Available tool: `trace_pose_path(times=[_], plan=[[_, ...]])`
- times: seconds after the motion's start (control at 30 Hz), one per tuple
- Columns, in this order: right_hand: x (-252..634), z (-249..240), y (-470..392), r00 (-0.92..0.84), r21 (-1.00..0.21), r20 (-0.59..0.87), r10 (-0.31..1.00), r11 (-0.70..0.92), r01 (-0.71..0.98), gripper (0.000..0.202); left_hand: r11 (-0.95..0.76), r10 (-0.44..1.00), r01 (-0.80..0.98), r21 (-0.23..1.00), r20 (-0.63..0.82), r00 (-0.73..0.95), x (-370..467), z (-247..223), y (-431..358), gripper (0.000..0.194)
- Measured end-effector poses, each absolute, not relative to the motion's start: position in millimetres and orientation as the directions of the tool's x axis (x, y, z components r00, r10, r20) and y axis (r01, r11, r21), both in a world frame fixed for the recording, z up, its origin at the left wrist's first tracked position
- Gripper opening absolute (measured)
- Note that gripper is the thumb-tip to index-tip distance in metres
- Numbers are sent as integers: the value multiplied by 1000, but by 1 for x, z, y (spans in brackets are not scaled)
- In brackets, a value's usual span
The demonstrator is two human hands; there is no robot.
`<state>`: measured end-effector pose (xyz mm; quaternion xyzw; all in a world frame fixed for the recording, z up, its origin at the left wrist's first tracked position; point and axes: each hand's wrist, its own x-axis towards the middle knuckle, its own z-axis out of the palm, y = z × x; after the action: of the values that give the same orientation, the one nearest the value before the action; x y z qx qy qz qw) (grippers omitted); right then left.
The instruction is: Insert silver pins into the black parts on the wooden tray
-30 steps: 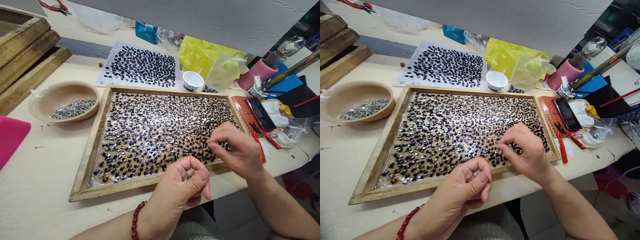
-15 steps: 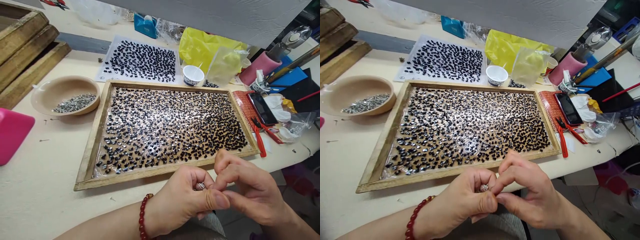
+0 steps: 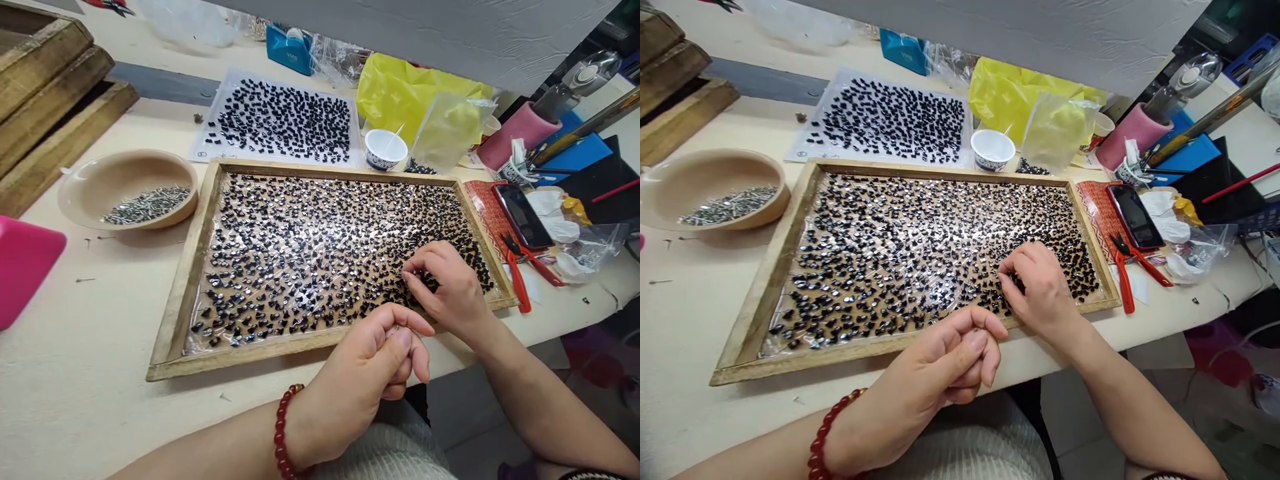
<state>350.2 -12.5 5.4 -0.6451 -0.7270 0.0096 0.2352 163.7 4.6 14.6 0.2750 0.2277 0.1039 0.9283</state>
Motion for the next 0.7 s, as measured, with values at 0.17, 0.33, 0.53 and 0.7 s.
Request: trace_pose_path(times=[0.17,0.33,0.53,0.7], plan=[[352,-4,-5,-85,-199,292,953,148,969,5,834,294,-69,547,-336,895,163,13,5,17],[352,-4,-6,-110,-164,292,950,163,973,6,783,308,-31,621,-343,888,161,12,6,31],[352,-4,-7,-110,-159,286,952,160,974,8,755,336,-57,653,-311,889,161,12,7,31],[351,-4,-8,-105,-156,286,953,154,976,8,752,320,-27,659,-328,889,161,11,7,23]])
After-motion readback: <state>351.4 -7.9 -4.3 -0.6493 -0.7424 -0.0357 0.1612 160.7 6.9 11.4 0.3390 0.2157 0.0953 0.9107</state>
